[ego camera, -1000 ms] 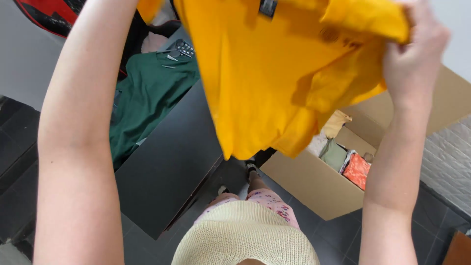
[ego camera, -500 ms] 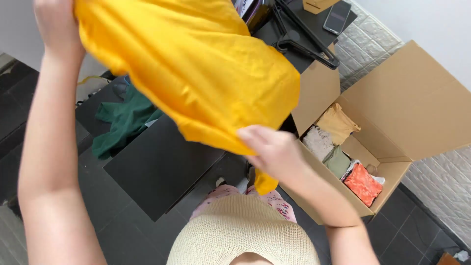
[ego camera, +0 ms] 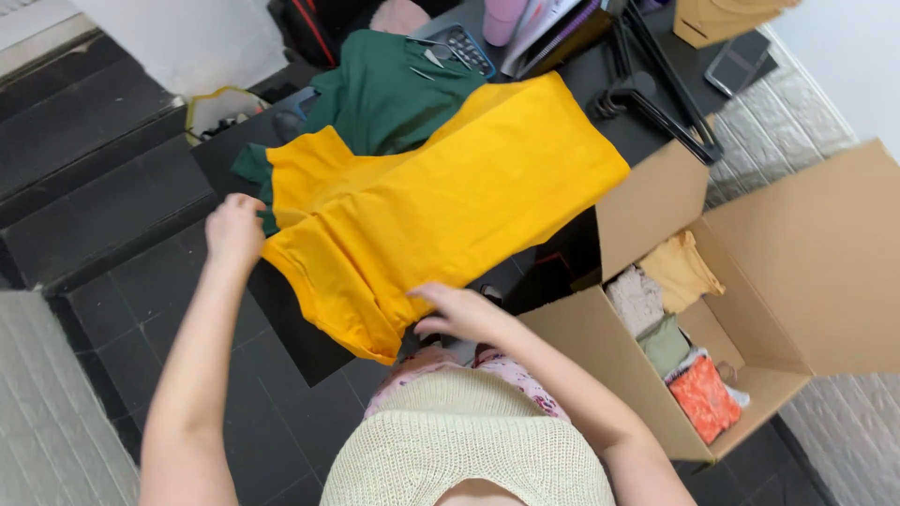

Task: Folding t-shirts on a desk and packing them into a cardboard box.

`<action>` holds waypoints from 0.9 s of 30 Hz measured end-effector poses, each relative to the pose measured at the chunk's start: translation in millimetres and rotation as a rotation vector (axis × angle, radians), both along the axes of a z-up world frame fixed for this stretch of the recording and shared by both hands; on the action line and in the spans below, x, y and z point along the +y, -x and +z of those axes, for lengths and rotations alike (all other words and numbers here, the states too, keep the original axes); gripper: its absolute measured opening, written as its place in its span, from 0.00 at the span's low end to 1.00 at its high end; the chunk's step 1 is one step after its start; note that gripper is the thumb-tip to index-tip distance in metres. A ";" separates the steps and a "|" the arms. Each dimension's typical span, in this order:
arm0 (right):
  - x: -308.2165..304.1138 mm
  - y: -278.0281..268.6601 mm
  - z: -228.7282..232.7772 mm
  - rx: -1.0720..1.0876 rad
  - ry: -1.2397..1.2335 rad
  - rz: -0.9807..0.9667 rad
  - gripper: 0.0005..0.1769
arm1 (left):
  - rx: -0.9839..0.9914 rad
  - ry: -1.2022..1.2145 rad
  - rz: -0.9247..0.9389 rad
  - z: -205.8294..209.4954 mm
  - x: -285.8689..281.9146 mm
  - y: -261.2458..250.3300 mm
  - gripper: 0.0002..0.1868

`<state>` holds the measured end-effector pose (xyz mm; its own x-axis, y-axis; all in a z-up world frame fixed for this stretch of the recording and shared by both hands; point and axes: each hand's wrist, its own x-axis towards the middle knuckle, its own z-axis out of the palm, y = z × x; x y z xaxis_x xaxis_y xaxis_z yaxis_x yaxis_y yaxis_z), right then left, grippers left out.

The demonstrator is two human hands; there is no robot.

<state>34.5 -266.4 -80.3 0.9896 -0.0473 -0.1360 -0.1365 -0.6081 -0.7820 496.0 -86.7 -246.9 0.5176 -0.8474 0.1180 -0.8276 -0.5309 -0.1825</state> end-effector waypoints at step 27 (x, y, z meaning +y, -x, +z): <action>-318.0 -24.9 -141.2 -0.104 0.726 -0.712 0.39 | 0.256 0.263 0.581 31.6 22.9 221.1 0.31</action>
<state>59.4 -584.3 -221.5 0.7049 -0.6657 0.2449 -0.6038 -0.7443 -0.2853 274.9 -63.8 -215.3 0.9185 -0.3839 0.0953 -0.3951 -0.9016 0.1761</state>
